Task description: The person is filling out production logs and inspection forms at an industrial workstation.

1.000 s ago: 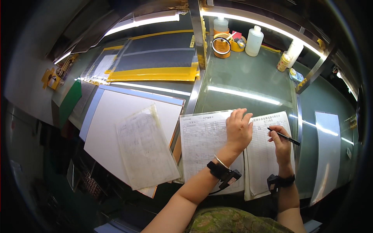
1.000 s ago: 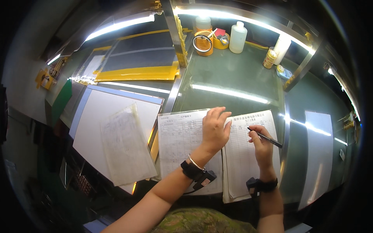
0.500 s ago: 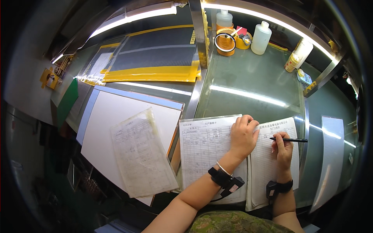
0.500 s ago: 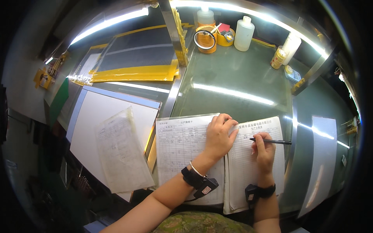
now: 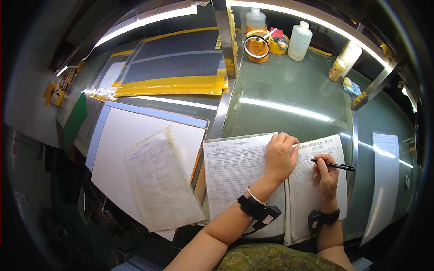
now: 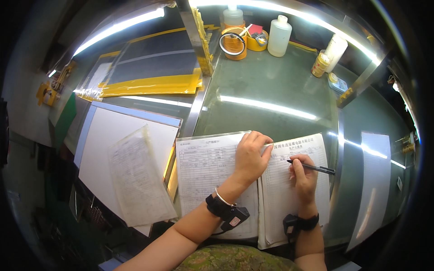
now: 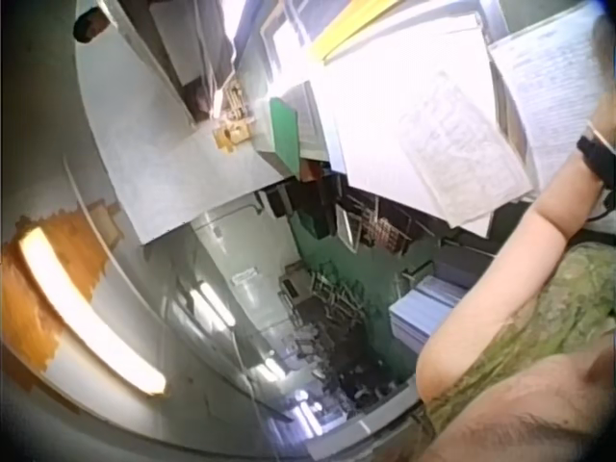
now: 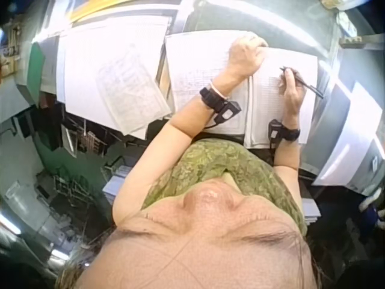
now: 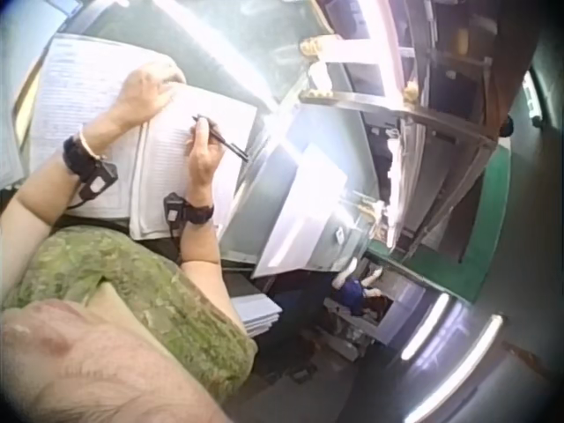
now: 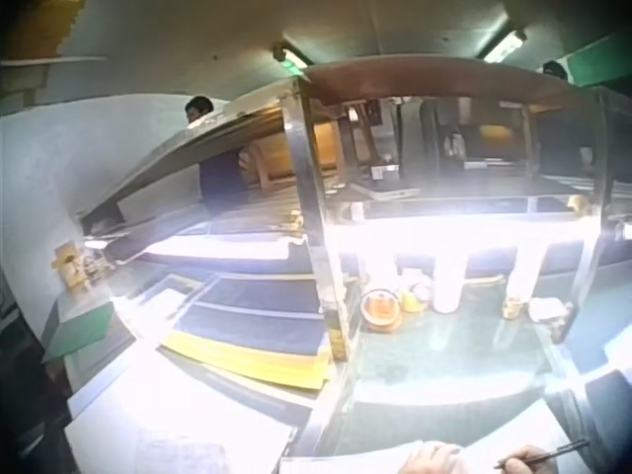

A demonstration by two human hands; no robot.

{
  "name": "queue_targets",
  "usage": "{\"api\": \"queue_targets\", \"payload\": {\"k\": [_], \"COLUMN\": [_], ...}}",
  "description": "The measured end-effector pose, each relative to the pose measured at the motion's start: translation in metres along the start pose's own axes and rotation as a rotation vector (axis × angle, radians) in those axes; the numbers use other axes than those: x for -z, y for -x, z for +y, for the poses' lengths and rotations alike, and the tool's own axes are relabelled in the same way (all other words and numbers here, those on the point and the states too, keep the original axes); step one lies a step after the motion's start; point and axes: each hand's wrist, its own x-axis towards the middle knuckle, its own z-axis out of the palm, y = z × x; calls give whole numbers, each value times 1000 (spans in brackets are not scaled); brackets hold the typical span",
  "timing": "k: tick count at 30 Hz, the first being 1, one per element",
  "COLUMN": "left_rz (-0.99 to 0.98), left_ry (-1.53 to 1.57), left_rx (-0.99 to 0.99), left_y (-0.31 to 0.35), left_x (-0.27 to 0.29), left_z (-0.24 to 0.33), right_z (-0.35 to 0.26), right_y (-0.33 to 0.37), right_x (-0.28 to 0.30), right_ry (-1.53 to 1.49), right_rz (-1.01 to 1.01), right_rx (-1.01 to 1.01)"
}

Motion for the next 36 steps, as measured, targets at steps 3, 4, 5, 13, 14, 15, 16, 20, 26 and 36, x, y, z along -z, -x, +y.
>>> {"api": "queue_targets", "payload": {"k": [3,4,5,13,14,15,16,20,26,36], "left_rz": [75,148,178,270,200,129,123,-30,-53,-82], "left_ry": [39,60,47,178,140,103,109,-55,-48,-33], "left_rx": [-49,-78,-54,157,136,114,113,-57,-31,-1], "left_y": [-4,-5,-7,-14,-13,-12,-10,-6,-5,-3], "left_x": [2,4,8,21,21,20,18,13,10,10], "left_z": [-1,-2,-2,-3,-2,-2,-4,-6,-10,-13], "right_z": [3,3,5,2,3,1,-2,-6,-3,-4], "right_y": [0,0,-1,6,7,8,11,14,16,14], "right_x": [1,-2,-2,-2,-6,-11,-16,-25,-27,-28], "right_ry": [46,34,24,75,83,21,74,205,315,396], "right_rz": [51,63,77,14,-3,-47,-66,-111,-92,-108], "right_rx": [-4,5,14,4,-5,-46,-32,18,43,163]}}
